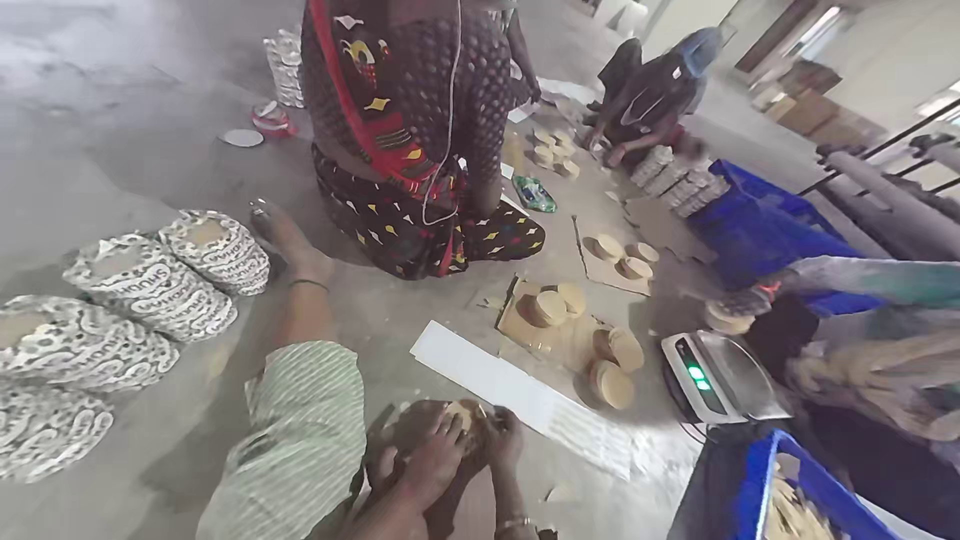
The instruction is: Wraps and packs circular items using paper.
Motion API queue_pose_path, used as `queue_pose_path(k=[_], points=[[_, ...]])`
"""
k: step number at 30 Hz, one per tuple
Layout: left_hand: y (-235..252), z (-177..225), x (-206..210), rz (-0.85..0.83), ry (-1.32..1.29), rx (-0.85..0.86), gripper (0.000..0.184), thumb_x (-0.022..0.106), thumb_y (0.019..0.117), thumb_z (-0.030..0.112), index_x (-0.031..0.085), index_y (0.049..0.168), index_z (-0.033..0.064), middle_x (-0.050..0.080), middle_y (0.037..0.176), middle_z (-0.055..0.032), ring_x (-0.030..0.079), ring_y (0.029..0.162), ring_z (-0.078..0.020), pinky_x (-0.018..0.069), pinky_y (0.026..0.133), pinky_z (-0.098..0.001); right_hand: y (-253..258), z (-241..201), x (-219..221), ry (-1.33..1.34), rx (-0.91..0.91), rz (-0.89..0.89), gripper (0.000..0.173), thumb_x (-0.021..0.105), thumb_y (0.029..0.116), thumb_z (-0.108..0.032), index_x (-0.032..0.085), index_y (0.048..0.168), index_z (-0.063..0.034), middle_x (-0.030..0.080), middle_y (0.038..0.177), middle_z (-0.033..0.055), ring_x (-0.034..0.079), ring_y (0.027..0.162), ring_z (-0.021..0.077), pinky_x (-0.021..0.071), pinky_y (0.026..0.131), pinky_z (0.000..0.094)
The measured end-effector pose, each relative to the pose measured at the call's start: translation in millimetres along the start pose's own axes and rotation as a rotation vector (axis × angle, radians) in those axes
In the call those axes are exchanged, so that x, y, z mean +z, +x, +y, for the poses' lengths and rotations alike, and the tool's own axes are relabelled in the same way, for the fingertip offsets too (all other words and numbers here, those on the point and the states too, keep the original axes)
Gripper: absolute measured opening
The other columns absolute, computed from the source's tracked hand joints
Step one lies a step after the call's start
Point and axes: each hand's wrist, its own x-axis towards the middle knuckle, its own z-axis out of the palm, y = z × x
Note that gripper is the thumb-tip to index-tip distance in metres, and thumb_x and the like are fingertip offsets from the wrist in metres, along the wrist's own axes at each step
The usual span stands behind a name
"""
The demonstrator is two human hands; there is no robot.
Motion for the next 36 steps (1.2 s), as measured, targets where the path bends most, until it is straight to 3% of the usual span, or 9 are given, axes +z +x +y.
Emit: queue_pose_path(k=[5, 9, 16, 18, 21, 25, 28, 31, 36], points=[[-2, 0, -15, -0.068, -0.029, 0.025, 0.035, 0.050, 0.1024, 0.002, 0.065, 0.133, 0.0013, 0.042, 0.160, -0.0188, 0.026, 0.155, -0.0393, 0.0033, 0.124, -0.0660, -8, -13, -4, -0.245, -0.115, -0.070, 0.017, 0.070, 0.0926, -0.009, 0.077, 0.103, 0.0023, 0.073, 0.103, 0.0210, 0.071, 0.098, 0.0349, 0.0553, 0.091, 0.0508], [-10, 20, 3, -0.068, -0.014, -0.058, 0.037, 0.042, 0.1031, -0.002, 0.060, 0.136, -0.0066, 0.038, 0.161, -0.0219, 0.025, 0.155, -0.0377, 0.0036, 0.125, -0.0612, -71, -9, 8, -0.398, -0.208, -0.046, 0.029, 0.060, 0.0962, -0.003, 0.074, 0.121, -0.0017, 0.068, 0.123, 0.0239, 0.064, 0.116, 0.0437, 0.0521, 0.097, 0.0554], [-11, 11, 2, 0.022, 0.051, -0.022, 0.034, 0.045, 0.1014, -0.004, 0.068, 0.127, -0.0030, 0.043, 0.160, -0.0183, 0.027, 0.155, -0.0349, 0.0111, 0.125, -0.0612, 22, -22, -6, -0.183, -0.197, -0.303, 0.022, 0.067, 0.0949, -0.010, 0.075, 0.110, 0.0031, 0.071, 0.109, 0.0210, 0.069, 0.102, 0.0328, 0.0534, 0.095, 0.0473], [-17, 11, -7, 0.056, 0.073, -0.052, 0.034, 0.046, 0.1025, -0.002, 0.068, 0.128, -0.0003, 0.031, 0.167, -0.0160, 0.022, 0.157, -0.0369, 0.0129, 0.122, -0.0666, 2, -20, -6, -0.291, -0.285, -0.175, 0.018, 0.067, 0.0927, -0.006, 0.078, 0.104, 0.0029, 0.073, 0.103, 0.0224, 0.069, 0.101, 0.0380, 0.0539, 0.093, 0.0513], [-20, 14, -8, -0.007, 0.050, -0.102, 0.039, 0.044, 0.1037, -0.001, 0.059, 0.140, -0.0004, 0.019, 0.171, -0.0119, 0.013, 0.158, -0.0365, 0.0069, 0.117, -0.0756, -60, -12, 1, -0.486, -0.304, -0.124, 0.032, 0.062, 0.0926, 0.000, 0.073, 0.123, 0.0001, 0.068, 0.123, 0.0254, 0.063, 0.117, 0.0454, 0.0526, 0.098, 0.0552], [-24, 17, 15, 0.224, 0.119, -0.073, 0.028, 0.056, 0.0958, -0.003, 0.074, 0.117, -0.0008, 0.038, 0.164, -0.0120, 0.031, 0.154, -0.0333, 0.0187, 0.116, -0.0728, -48, -20, -2, -0.343, -0.158, -0.097, 0.023, 0.064, 0.0929, -0.001, 0.078, 0.112, -0.0022, 0.072, 0.114, 0.0213, 0.068, 0.109, 0.0407, 0.0537, 0.093, 0.0558], [-23, 16, 13, 0.250, 0.092, -0.067, 0.026, 0.055, 0.0972, -0.003, 0.075, 0.113, 0.0005, 0.035, 0.166, -0.0088, 0.030, 0.155, -0.0306, 0.0180, 0.119, -0.0694, 4, -16, -2, -0.147, -0.174, -0.187, 0.025, 0.064, 0.0935, -0.001, 0.074, 0.116, 0.0027, 0.072, 0.113, 0.0224, 0.070, 0.104, 0.0360, 0.0542, 0.095, 0.0508], [-24, 7, -8, 0.136, 0.048, -0.128, 0.037, 0.047, 0.1032, 0.001, 0.064, 0.136, 0.0044, 0.025, 0.170, -0.0114, 0.020, 0.157, -0.0374, 0.0109, 0.120, -0.0718, 3, -16, 1, -0.224, -0.309, -0.150, 0.017, 0.067, 0.0911, -0.002, 0.079, 0.101, 0.0013, 0.073, 0.100, 0.0214, 0.069, 0.099, 0.0374, 0.0536, 0.092, 0.0517], [-26, 3, -6, 0.012, 0.049, -0.236, 0.044, 0.044, 0.1035, 0.001, 0.056, 0.145, 0.0081, 0.028, 0.168, -0.0163, 0.021, 0.156, -0.0402, 0.0159, 0.121, -0.0662, -69, -19, 5, -0.515, -0.262, -0.223, 0.031, 0.056, 0.0955, 0.001, 0.074, 0.120, -0.0011, 0.068, 0.124, 0.0216, 0.064, 0.116, 0.0407, 0.0537, 0.097, 0.0530]])
